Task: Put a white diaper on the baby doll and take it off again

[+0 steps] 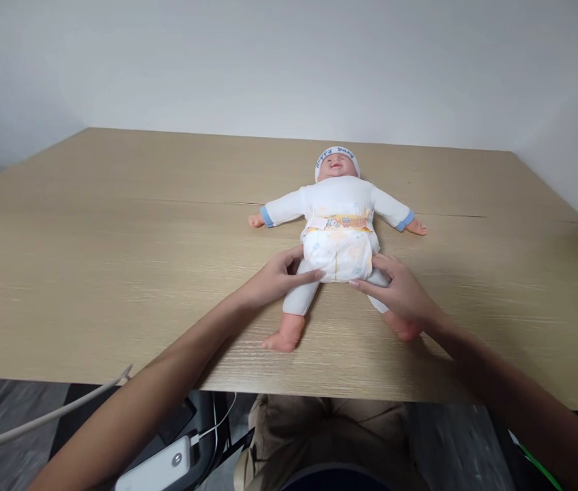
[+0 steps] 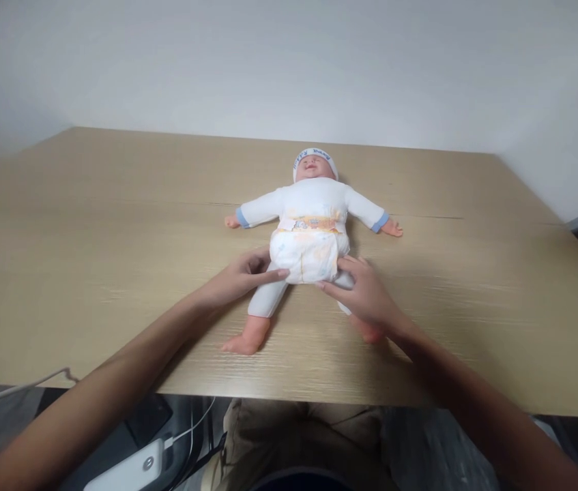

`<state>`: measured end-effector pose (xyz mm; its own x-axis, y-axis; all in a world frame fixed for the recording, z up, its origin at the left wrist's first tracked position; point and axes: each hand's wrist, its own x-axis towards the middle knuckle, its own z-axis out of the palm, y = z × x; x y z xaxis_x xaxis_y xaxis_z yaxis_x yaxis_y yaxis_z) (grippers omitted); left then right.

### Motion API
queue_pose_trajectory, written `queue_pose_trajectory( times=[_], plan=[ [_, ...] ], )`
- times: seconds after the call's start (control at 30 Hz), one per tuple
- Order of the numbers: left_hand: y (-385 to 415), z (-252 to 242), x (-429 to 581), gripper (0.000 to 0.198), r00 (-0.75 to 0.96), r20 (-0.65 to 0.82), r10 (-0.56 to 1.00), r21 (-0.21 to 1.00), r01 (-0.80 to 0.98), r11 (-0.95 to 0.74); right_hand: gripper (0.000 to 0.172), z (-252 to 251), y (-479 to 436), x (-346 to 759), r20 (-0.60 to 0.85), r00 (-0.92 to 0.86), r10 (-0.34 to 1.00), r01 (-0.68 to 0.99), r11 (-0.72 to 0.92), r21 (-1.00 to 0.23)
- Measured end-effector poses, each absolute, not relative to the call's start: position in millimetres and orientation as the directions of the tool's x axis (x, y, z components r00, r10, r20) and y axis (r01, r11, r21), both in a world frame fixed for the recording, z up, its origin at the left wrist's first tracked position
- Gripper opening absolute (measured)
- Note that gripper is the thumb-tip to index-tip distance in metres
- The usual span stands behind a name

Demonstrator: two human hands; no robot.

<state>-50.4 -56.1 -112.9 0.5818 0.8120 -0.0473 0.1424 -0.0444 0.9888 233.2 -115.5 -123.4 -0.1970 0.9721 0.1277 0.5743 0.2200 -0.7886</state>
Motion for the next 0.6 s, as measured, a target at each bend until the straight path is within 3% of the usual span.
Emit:
queue_pose_trajectory(
  times=[0.23,0.37,0.5,0.6],
  plan=[
    [-48,-114,-56,0.052,0.602,-0.103,0.792,0.989,-0.022,0.145,0.04,-115,-121,231,-0.054,-0.187,0.981,0.353,0.016,-0.936],
    [-46,-113,-61,0.048,0.593,-0.085,0.801,0.994,-0.004,0.109,0.042,-114,-117,240,-0.107,-0.224,0.969,0.261,-0.046,-0.964],
    [-39,-116,-72,0.04,0.608,-0.085,0.79,0.996,0.049,0.07,0.058,-121,-110,256,-0.207,-0.282,0.937,0.122,-0.179,-0.976],
    [-34,-118,-80,0.04,0.621,-0.075,0.78,0.997,0.069,0.041,0.059,-122,-105,270,-0.245,-0.241,0.939,0.114,-0.224,-0.968]
  ],
)
